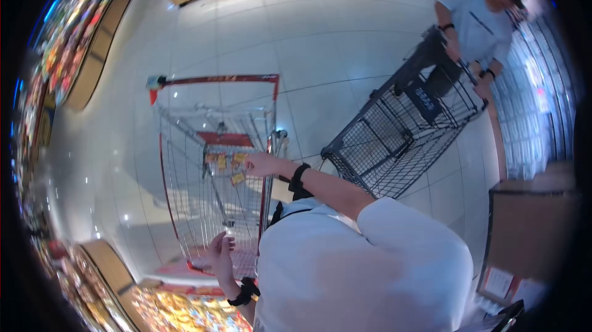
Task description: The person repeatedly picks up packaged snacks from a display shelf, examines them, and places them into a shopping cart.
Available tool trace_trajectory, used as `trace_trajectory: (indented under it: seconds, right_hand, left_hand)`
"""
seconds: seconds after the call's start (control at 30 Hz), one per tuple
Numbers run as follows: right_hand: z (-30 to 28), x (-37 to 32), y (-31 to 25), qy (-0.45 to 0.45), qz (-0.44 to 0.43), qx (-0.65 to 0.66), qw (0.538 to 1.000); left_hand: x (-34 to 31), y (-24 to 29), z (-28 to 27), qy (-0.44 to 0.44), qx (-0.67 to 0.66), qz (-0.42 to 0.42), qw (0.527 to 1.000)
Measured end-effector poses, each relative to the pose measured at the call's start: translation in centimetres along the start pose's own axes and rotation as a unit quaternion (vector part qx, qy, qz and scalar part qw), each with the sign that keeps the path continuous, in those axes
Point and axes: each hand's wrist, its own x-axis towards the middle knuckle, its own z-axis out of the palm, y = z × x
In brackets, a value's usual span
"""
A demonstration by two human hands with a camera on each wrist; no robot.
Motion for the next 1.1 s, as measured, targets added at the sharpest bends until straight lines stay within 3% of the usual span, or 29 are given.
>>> trace_trajectory:
  seconds: [0.13, 0.23, 0.33, 0.43, 0.53, 0.63, 0.67, 0.7, 0.77, 0.83, 0.87, 0.93, 0.97, 1.03, 1.1]
  right_hand:
    - [0.5, -0.9, 3.3, 0.080, -0.079, 0.062, 0.992]
    - [0.5, -1.4, 4.1, 0.086, -0.069, 0.028, 0.994]
    - [-1.3, -4.0, 2.7, 0.054, -0.048, 0.103, 0.992]
    - [-0.7, -3.2, 3.5, 0.082, -0.070, 0.046, 0.993]
    - [-1.5, -2.5, 2.9, 0.040, -0.069, -0.034, 0.996]
    - [-2.0, -2.0, 2.3, -0.002, -0.083, -0.061, 0.995]
    - [-2.1, -1.6, 2.1, -0.018, -0.044, -0.071, 0.996]
    - [-1.7, -1.0, 1.8, -0.042, -0.009, -0.085, 0.995]
    - [-2.1, -1.4, 0.2, -0.075, -0.032, -0.095, 0.992]
    - [-1.4, -0.7, -1.4, -0.107, 0.014, -0.105, 0.989]
    - [-1.9, -1.3, -3.5, -0.122, -0.007, -0.082, 0.989]
    - [1.6, 2.5, -2.2, -0.239, 0.044, -0.145, 0.959]
    - [3.0, 3.2, -1.6, -0.251, 0.030, -0.154, 0.955]
    - [5.7, 3.8, -3.0, -0.319, 0.087, -0.085, 0.940]
    - [8.8, 5.0, -4.0, -0.420, 0.053, -0.158, 0.892]
  left_hand:
    - [2.9, 1.2, 1.0, -0.050, 0.019, 0.018, 0.998]
    - [5.1, 0.4, 2.0, -0.100, 0.041, 0.021, 0.994]
    - [7.0, 0.0, 3.1, -0.131, 0.043, 0.011, 0.990]
    - [7.7, -0.6, 3.0, -0.133, 0.056, 0.016, 0.989]
    - [8.2, -0.3, 2.4, -0.172, 0.126, 0.030, 0.977]
    - [8.2, -1.7, 2.1, -0.127, 0.091, 0.056, 0.986]
    - [7.4, -1.7, 2.6, -0.079, 0.012, -0.007, 0.997]
    - [7.0, -1.6, 2.5, -0.046, -0.004, -0.014, 0.999]
    - [6.0, -2.3, 2.0, -0.051, -0.011, 0.042, 0.998]
    - [4.1, -2.6, 1.6, 0.007, 0.004, 0.034, 0.999]
    - [3.6, -3.4, 1.4, 0.031, 0.031, 0.042, 0.998]
    - [1.1, -4.6, 1.3, 0.115, 0.076, 0.048, 0.989]
    - [-0.5, -4.8, 1.8, 0.169, 0.093, 0.048, 0.980]
    - [-3.9, -5.1, 2.5, 0.232, 0.039, 0.019, 0.972]
    - [-7.3, -5.4, 3.6, 0.327, 0.040, -0.040, 0.943]
